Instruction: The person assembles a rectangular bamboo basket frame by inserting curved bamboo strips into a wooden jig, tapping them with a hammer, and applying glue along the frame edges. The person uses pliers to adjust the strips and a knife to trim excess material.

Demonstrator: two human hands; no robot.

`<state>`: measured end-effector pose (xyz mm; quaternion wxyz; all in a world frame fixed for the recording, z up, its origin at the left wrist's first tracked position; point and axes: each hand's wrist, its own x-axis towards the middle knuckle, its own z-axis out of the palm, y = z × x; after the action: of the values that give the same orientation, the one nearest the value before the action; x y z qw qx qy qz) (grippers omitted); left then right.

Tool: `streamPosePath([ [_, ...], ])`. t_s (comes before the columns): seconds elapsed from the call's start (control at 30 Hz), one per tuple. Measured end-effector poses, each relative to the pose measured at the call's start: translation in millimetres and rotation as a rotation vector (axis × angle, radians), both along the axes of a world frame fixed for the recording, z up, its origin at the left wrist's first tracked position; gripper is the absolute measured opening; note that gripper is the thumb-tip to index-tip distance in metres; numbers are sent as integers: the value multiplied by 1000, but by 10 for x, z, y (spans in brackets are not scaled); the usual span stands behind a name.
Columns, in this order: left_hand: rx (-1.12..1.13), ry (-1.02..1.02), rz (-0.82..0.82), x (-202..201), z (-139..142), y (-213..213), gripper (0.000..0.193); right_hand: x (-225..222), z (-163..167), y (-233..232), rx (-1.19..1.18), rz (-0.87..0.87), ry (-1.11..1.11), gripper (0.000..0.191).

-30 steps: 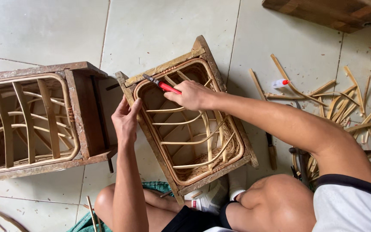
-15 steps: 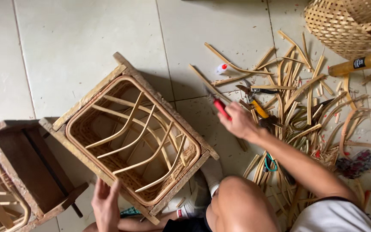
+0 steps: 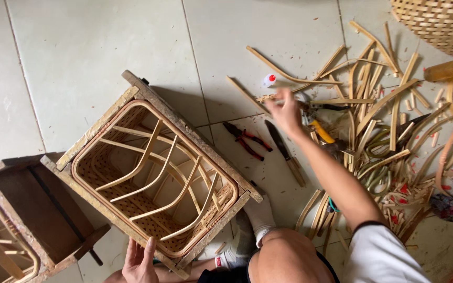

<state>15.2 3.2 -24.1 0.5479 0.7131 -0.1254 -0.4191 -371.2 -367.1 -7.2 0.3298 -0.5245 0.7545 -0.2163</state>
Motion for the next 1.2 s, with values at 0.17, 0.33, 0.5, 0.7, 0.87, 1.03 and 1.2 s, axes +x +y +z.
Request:
streamPosePath([
  [0.17, -7, 32, 65, 11, -51, 64, 61, 66, -398, -659, -419, 135, 3, 47],
  [0.33, 91, 118, 190, -121, -197, 14, 53, 379, -406, -762, -475, 203, 73, 31],
  [0.5, 123, 381, 305, 135, -147, -66, 53, 854, 98, -632, -367, 400, -357, 30],
  [0.7, -35, 99, 201, 750, 110, -836, 51, 1785, 831, -406, -451, 899, -126, 38],
  [0.87, -23, -393, 31, 1221, 167, -1990, 76, 2769, 834, -280, -599, 1263, 146, 43],
  [1.03, 136, -533, 8, 1336, 233, -2316, 81, 3441, 760, -319, -740, 1382, 246, 48],
  [1.2, 168, -552, -10, 1361, 195, -2310, 79, 3733, 799, -317, -820, 1429, 347, 44],
])
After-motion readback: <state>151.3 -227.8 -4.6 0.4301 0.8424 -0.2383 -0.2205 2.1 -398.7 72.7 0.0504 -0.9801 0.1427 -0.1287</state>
